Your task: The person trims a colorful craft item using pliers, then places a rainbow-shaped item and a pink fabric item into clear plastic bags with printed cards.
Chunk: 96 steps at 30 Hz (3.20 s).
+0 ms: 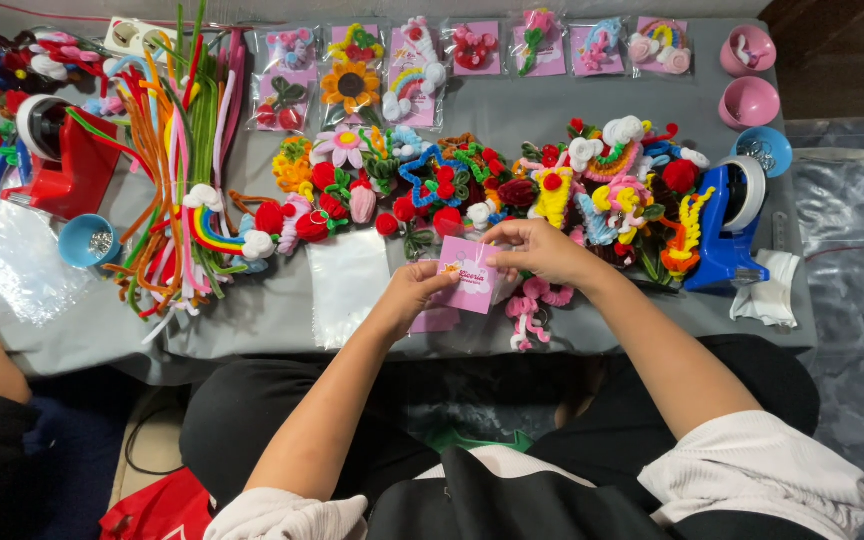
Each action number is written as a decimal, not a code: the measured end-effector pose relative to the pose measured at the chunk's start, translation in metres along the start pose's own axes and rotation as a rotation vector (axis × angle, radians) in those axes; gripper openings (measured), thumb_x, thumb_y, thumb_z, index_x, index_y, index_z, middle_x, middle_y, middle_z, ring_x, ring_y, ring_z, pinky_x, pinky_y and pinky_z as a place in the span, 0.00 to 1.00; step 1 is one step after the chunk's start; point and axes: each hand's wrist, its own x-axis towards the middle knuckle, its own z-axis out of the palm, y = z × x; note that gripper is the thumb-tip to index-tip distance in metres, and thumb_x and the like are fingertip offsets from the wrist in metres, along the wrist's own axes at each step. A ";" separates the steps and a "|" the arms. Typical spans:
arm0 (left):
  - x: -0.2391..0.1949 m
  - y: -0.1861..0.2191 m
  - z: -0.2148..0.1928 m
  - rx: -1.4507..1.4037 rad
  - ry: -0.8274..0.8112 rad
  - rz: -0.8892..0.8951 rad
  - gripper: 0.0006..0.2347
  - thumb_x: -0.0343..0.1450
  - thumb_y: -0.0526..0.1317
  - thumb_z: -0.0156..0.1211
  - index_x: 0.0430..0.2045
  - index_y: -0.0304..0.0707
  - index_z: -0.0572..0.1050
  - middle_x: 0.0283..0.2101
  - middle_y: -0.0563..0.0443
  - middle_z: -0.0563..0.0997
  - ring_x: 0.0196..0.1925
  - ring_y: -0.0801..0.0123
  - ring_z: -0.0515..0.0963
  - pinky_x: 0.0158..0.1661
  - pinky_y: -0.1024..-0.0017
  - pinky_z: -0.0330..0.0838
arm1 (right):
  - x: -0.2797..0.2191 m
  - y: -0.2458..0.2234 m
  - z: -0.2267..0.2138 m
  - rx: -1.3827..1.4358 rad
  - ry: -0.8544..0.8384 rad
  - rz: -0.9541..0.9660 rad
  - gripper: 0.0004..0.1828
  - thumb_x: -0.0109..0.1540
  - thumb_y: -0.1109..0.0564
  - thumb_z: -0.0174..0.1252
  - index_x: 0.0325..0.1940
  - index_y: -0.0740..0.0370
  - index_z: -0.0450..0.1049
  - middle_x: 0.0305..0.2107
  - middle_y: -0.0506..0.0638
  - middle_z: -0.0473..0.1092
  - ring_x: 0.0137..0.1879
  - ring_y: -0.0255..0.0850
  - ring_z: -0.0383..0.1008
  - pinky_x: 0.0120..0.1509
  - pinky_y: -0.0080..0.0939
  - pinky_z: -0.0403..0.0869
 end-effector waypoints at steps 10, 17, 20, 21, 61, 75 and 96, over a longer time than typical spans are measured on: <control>0.021 -0.014 -0.018 0.020 -0.011 0.020 0.11 0.66 0.38 0.72 0.37 0.32 0.82 0.28 0.55 0.81 0.26 0.80 0.80 0.33 0.79 0.80 | 0.004 -0.001 -0.002 0.007 -0.004 -0.054 0.25 0.57 0.69 0.63 0.59 0.63 0.74 0.27 0.56 0.74 0.29 0.43 0.82 0.32 0.37 0.81; 0.014 -0.008 -0.012 0.017 -0.013 0.044 0.09 0.67 0.37 0.71 0.35 0.29 0.81 0.24 0.57 0.77 0.21 0.84 0.75 0.27 0.84 0.77 | 0.006 0.004 -0.005 -0.008 -0.034 -0.057 0.20 0.57 0.70 0.62 0.54 0.67 0.78 0.28 0.59 0.76 0.31 0.44 0.82 0.33 0.38 0.82; 0.026 -0.020 -0.019 0.034 -0.007 0.049 0.09 0.67 0.38 0.71 0.35 0.31 0.82 0.24 0.57 0.79 0.22 0.84 0.76 0.27 0.85 0.75 | 0.009 0.011 -0.006 -0.039 -0.038 -0.052 0.18 0.58 0.70 0.61 0.53 0.67 0.79 0.30 0.60 0.77 0.31 0.43 0.82 0.34 0.37 0.81; 0.030 -0.025 -0.021 0.057 -0.001 0.048 0.10 0.66 0.39 0.72 0.35 0.32 0.82 0.26 0.56 0.81 0.24 0.83 0.78 0.29 0.85 0.75 | 0.010 0.015 -0.007 -0.064 -0.034 -0.047 0.18 0.59 0.70 0.60 0.53 0.66 0.79 0.32 0.60 0.78 0.32 0.42 0.81 0.34 0.36 0.81; -0.052 0.090 -0.202 0.342 0.870 0.551 0.05 0.70 0.39 0.69 0.37 0.46 0.83 0.27 0.60 0.82 0.31 0.87 0.75 0.34 0.84 0.72 | 0.203 -0.012 0.096 -1.382 0.340 -1.251 0.14 0.54 0.65 0.61 0.42 0.55 0.69 0.40 0.46 0.71 0.45 0.42 0.65 0.48 0.39 0.63; -0.069 0.107 -0.167 0.447 0.858 0.518 0.04 0.69 0.42 0.68 0.34 0.48 0.83 0.27 0.61 0.83 0.30 0.86 0.76 0.33 0.80 0.72 | 0.176 -0.023 0.098 -1.234 0.265 -1.186 0.19 0.50 0.58 0.64 0.43 0.50 0.71 0.40 0.43 0.70 0.54 0.43 0.65 0.63 0.47 0.60; -0.011 0.053 -0.158 0.819 0.617 0.376 0.09 0.67 0.45 0.69 0.35 0.45 0.84 0.31 0.51 0.85 0.40 0.57 0.84 0.43 0.64 0.73 | 0.023 -0.033 0.026 0.755 -0.080 -0.032 0.19 0.65 0.54 0.54 0.58 0.61 0.73 0.43 0.55 0.79 0.49 0.44 0.81 0.61 0.45 0.76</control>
